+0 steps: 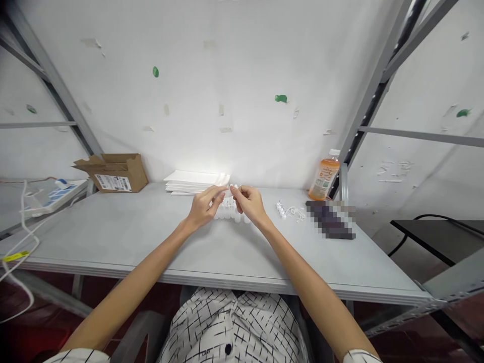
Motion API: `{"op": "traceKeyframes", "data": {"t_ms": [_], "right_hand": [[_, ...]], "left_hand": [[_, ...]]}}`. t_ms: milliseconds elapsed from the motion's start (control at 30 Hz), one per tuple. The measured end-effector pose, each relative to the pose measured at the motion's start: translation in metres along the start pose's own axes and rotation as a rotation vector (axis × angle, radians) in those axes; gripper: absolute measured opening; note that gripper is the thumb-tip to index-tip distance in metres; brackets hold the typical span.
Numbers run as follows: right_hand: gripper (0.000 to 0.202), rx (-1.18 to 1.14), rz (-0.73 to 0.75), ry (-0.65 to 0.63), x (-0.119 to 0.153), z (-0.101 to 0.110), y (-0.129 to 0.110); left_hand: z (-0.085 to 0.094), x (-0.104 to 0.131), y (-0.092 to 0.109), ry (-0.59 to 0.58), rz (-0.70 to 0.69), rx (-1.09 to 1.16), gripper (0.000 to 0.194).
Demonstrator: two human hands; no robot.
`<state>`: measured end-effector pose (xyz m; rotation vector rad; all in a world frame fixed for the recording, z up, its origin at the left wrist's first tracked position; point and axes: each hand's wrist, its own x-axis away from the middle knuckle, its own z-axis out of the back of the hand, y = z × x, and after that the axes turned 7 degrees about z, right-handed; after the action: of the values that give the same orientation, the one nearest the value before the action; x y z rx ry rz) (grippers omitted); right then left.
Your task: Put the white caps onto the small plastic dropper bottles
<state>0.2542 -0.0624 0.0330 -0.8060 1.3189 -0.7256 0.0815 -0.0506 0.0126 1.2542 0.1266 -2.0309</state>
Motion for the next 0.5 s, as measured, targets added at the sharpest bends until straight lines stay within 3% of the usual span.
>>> {"op": "traceKeyframes", "data": {"t_ms": [500], "right_hand": [[0.055,0.047,0.026,-0.04,0.0013,-0.0009,0.0027]], "left_hand": [[-0.0075,0.0052,-0.0011,0.054,-0.07,-0.06,0.022]]}}
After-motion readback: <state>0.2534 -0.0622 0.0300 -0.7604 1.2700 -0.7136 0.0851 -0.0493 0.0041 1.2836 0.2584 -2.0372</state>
